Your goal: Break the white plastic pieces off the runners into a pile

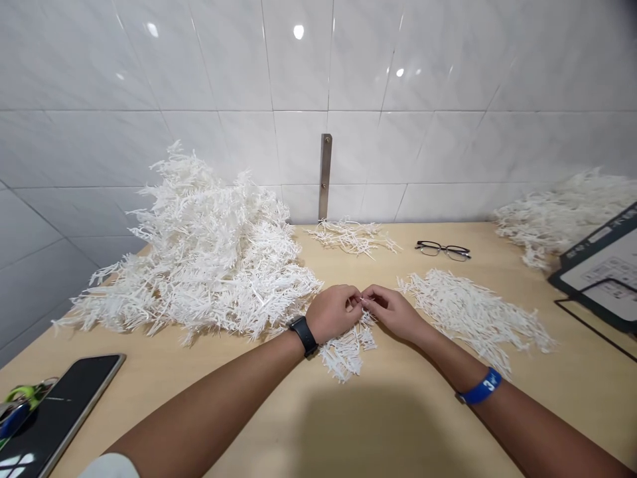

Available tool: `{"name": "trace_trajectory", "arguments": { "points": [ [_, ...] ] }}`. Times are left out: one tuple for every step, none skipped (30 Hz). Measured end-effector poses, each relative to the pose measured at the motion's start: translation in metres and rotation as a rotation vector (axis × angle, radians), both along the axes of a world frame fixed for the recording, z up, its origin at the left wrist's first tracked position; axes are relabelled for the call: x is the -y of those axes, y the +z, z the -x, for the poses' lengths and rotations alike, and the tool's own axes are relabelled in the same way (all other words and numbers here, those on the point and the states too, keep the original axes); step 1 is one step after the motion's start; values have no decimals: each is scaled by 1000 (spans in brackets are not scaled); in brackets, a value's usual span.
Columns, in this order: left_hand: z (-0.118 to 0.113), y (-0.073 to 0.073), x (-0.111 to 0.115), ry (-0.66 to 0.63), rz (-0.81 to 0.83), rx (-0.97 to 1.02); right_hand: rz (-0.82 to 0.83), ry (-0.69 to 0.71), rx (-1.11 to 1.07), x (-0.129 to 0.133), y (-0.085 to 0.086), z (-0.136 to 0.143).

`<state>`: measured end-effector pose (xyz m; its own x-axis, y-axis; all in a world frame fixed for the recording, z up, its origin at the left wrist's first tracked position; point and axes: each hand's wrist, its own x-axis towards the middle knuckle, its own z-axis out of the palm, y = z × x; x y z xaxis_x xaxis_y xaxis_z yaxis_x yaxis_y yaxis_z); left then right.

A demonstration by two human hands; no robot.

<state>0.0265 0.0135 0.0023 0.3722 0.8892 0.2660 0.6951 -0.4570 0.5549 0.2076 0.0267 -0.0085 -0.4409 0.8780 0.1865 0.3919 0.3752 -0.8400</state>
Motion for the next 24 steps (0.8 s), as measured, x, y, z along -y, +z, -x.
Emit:
{"name": "trace_trajectory", "arguments": {
  "points": [
    [0,0,0,-4,-14,-1,15,3,-8,0,0,-1],
    [0,0,1,-7,-28,2,20,2,-10,0,0,-1],
    [0,1,1,-8,-40,9,13,-2,-6,1,0,-2],
    [0,1,2,-7,-44,18,-5,-9,5,1,1,-2],
    [0,2,2,-7,-38,27,-31,-13,22,2,1,-2],
    [0,3,2,-7,-21,37,-60,-15,40,3,2,-1],
    [1,4,1,-11,3,46,-88,-17,55,4,2,-1],
    [1,4,1,-18,29,56,-111,-18,66,5,3,0],
    [2,5,1,-27,52,70,-129,-22,70,6,4,1],
    [2,6,0,-36,70,89,-147,-27,71,7,5,2],
    [2,6,-1,-46,83,112,-168,-33,71,7,6,2],
    [3,6,-1,-57,95,140,-195,-39,70,8,7,2],
    [3,6,-2,-63,107,173,-225,-43,71,8,7,2],
    [3,6,-2,-66,123,208,-258,-46,74,7,8,2],
    [4,5,-3,-67,142,243,-289,-45,79,7,9,1],
    [4,4,-3,-66,164,276,-310,-45,84,6,9,1],
    [5,2,-3,-65,187,305,-315,-47,88,6,10,0],
    [5,1,-4,-64,213,331,-306,-45,94,5,10,-1],
    [6,-1,-4,-69,238,352,-286,-41,99,5,11,-1],
    [6,-2,-4,-76,261,370,-263,-36,103,5,11,-2],
    [6,-3,-4,-81,280,388,-246,-33,107,6,11,-2],
    [7,-3,-4,-86,296,407,-236,-32,112,6,11,-2],
    [7,-3,-4,-90,309,428,-233,-37,121,7,11,-2],
    [7,-3,-4,-95,319,448,-234,-45,136,7,11,-2]
  ]
}}
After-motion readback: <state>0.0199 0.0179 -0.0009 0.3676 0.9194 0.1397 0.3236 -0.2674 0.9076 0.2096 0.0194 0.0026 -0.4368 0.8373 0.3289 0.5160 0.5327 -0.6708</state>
